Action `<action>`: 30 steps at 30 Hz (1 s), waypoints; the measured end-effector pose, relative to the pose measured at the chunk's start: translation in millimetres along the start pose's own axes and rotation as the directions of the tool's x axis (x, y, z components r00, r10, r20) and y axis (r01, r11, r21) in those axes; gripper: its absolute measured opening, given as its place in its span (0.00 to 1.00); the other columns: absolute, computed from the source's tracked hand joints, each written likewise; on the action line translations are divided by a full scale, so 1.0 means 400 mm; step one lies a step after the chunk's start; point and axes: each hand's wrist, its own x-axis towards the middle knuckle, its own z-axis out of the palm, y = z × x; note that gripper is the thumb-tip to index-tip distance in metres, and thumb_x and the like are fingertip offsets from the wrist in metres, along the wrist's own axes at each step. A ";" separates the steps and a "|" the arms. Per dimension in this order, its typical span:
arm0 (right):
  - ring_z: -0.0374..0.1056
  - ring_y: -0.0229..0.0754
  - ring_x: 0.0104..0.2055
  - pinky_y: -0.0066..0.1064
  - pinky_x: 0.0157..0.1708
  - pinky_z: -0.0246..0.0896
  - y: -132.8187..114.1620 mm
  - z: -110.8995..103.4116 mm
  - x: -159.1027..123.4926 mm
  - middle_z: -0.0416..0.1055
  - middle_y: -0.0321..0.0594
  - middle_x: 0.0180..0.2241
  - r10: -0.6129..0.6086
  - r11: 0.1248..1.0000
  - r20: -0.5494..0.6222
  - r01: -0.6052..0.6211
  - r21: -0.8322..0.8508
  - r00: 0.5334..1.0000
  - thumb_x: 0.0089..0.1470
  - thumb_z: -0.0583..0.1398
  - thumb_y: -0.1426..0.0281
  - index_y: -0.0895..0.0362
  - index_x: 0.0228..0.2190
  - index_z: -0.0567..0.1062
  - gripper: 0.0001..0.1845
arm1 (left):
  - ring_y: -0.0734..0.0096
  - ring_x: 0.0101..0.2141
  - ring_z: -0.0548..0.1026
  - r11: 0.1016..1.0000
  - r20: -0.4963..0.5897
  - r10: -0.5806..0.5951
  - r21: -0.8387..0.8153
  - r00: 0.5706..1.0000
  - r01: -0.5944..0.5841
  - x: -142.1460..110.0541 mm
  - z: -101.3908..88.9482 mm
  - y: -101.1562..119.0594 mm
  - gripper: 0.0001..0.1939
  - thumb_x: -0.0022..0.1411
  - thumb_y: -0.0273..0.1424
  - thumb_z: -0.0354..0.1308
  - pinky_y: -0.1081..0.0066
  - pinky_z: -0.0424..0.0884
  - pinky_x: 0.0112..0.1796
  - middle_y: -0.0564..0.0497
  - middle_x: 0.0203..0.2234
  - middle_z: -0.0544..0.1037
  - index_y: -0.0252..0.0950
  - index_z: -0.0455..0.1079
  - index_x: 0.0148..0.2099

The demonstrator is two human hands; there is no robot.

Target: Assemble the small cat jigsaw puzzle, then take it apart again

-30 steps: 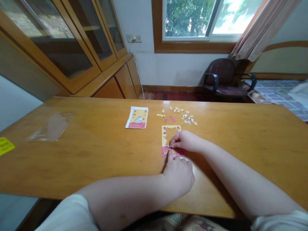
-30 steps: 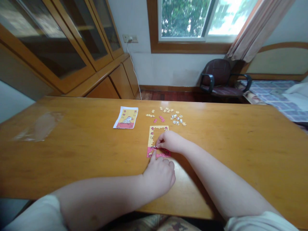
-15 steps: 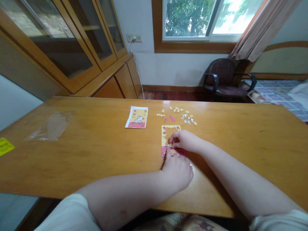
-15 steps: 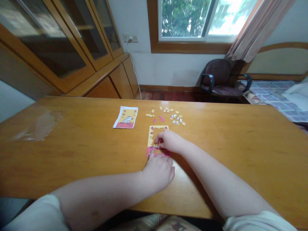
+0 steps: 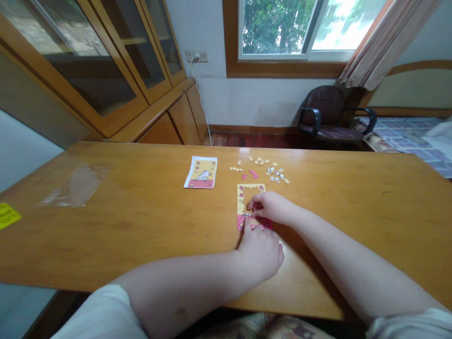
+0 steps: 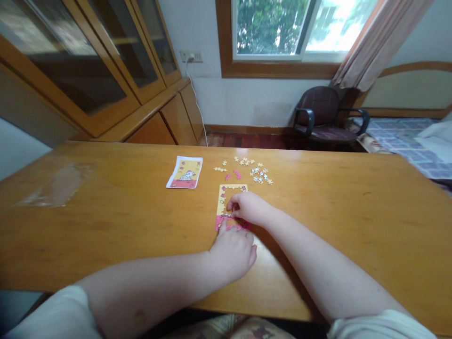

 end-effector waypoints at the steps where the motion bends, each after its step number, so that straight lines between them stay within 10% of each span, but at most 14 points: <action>1: 0.68 0.35 0.28 0.25 0.29 0.59 0.002 0.002 0.000 0.76 0.35 0.27 -0.003 1.000 0.002 0.003 -0.002 1.000 0.45 0.64 0.77 0.57 0.34 0.78 0.10 | 0.53 0.36 0.75 1.000 0.000 -0.004 0.001 1.000 0.004 0.000 0.000 0.000 0.19 0.65 0.37 0.46 0.40 0.52 0.52 0.38 0.34 0.79 0.29 0.74 0.41; 30: 0.64 0.37 0.24 0.27 0.23 0.51 0.008 -0.053 -0.024 0.73 0.36 0.23 0.112 0.958 0.042 -0.097 -0.270 0.993 0.43 0.64 0.68 0.55 0.24 0.76 0.03 | 0.57 0.33 0.76 0.998 -0.066 0.065 0.019 0.996 -0.064 0.007 0.018 -0.012 0.21 0.65 0.40 0.45 0.48 0.57 0.52 0.41 0.31 0.79 0.30 0.73 0.39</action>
